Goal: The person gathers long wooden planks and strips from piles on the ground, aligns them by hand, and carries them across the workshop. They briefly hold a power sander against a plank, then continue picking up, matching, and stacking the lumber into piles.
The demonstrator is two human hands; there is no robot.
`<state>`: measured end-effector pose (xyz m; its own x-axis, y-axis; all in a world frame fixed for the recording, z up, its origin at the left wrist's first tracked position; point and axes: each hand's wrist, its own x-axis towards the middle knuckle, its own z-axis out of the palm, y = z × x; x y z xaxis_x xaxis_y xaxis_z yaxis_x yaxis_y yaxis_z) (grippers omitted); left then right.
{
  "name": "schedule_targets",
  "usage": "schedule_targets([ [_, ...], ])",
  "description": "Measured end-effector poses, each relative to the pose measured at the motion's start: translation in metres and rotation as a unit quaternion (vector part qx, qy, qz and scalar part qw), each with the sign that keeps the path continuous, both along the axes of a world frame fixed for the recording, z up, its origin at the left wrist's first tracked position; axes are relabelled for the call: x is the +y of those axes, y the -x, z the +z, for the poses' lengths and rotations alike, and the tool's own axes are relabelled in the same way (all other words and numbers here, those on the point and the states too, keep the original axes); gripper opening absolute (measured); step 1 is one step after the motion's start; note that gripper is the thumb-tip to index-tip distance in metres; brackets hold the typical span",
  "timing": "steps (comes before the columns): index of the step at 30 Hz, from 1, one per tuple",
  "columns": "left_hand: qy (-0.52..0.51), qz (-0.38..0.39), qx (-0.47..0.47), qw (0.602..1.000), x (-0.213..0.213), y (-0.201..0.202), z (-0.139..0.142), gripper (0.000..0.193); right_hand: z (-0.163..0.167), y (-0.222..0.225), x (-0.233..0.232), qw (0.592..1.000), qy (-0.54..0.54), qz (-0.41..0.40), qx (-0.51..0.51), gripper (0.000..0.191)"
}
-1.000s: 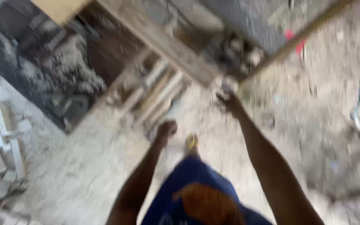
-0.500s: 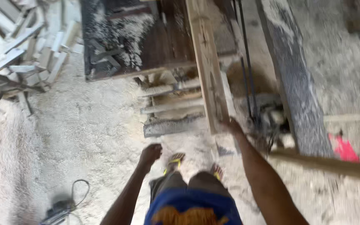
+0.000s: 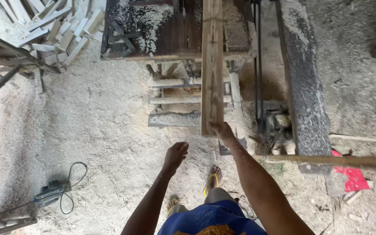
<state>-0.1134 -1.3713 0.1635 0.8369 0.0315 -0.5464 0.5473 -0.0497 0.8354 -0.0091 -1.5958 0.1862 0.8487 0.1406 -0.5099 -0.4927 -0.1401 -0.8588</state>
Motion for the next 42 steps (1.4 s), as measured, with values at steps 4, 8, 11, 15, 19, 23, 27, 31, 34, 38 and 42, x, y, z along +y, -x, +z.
schedule_targets([
  [4,-0.089,-0.061,-0.056,0.993,0.009,0.030,0.010,0.058,-0.005,0.079,0.021,0.998,0.065,-0.011,-0.021,0.068],
  [8,-0.175,-0.137,-0.094,0.970,0.035,0.091,0.003,0.070,-0.024,0.182,0.043,0.998,0.037,-0.012,-0.053,0.069],
  [11,-0.202,-0.187,-0.097,0.956,0.064,0.148,-0.011,0.076,-0.042,0.263,0.062,0.993,0.105,-0.028,0.049,0.064],
  [15,-0.199,-0.209,0.000,0.957,0.102,0.222,-0.021,0.079,-0.058,0.372,0.088,0.993,0.072,0.012,0.094,0.065],
  [19,-0.185,-0.214,0.053,0.958,0.104,0.277,-0.019,0.092,-0.065,0.469,0.111,0.989,0.113,0.027,0.089,0.092],
  [23,-0.168,-0.215,0.117,0.955,0.063,0.354,-0.015,0.111,-0.072,0.549,0.120,0.954,0.252,0.043,0.153,0.116],
  [27,-0.205,-0.249,0.084,0.943,0.005,0.426,-0.023,0.117,-0.079,0.626,0.109,0.932,0.352,0.091,0.019,0.118],
  [31,-0.309,-0.357,0.003,0.881,-0.033,0.504,-0.036,0.124,-0.079,0.702,0.085,0.879,0.443,0.160,-0.072,0.093],
  [34,-0.158,-0.341,0.033,0.926,-0.038,0.576,-0.043,0.099,-0.068,0.755,0.076,0.801,0.536,0.220,-0.150,0.085],
  [38,0.204,-0.158,0.121,0.959,-0.037,0.630,-0.035,0.071,-0.057,0.816,0.057,0.873,0.455,0.175,-0.018,0.096],
  [42,0.167,-0.163,0.146,0.961,-0.034,0.680,-0.029,0.060,-0.052,0.875,0.025,0.966,0.236,0.015,0.104,0.094],
])
